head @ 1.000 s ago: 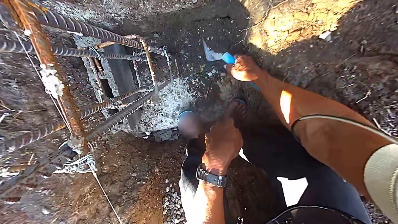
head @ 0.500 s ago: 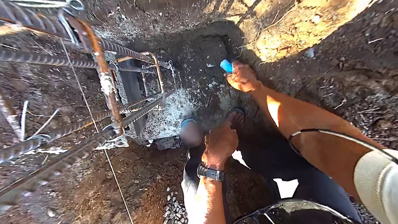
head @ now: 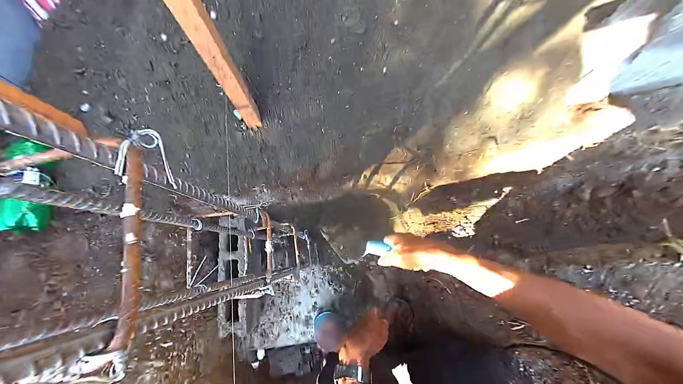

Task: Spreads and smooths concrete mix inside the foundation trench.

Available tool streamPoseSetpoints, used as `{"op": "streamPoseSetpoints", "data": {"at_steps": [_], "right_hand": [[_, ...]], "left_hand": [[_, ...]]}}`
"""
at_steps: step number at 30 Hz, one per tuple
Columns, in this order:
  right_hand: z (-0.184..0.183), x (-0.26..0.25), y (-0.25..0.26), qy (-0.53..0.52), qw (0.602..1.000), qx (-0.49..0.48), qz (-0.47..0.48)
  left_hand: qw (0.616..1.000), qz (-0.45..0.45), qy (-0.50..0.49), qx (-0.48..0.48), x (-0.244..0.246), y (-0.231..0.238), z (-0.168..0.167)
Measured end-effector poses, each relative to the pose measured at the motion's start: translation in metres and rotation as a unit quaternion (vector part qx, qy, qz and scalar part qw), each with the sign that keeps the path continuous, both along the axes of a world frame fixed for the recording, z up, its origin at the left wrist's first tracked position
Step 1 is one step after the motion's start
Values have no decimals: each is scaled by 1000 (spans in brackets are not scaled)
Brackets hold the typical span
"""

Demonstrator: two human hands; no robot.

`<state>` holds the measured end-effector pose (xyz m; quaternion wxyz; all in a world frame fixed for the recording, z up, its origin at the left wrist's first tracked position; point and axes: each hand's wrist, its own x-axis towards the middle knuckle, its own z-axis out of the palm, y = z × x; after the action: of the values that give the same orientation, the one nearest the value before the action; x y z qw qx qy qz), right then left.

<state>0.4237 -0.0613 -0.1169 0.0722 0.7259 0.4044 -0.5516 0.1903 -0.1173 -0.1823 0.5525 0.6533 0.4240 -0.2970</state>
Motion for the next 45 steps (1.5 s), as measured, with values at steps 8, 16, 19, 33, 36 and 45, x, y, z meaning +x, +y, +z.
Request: {"op": "streamPoseSetpoints", "data": {"at_steps": [8, 16, 19, 33, 36, 45], "right_hand": [[254, 135, 154, 36, 940, 277, -196], [66, 44, 55, -34, 992, 91, -80], [-67, -9, -11, 11, 994, 16, -109], [-275, -91, -40, 68, 956, 25, -285], [-283, -81, -52, 36, 934, 20, -354], [-283, -47, -63, -74, 914, 29, -398]], "left_hand": [[1000, -6, 19, 2, 1, -1, 0], [999, -47, 12, 11, 7, 1, -2], [999, -49, 7, 17, 6, 2, -3], [997, -60, 37, 22, 8, -2, -17], [997, -56, 52, 10, 7, 0, -16], [997, -54, 58, 4, 15, 0, -12]]}}
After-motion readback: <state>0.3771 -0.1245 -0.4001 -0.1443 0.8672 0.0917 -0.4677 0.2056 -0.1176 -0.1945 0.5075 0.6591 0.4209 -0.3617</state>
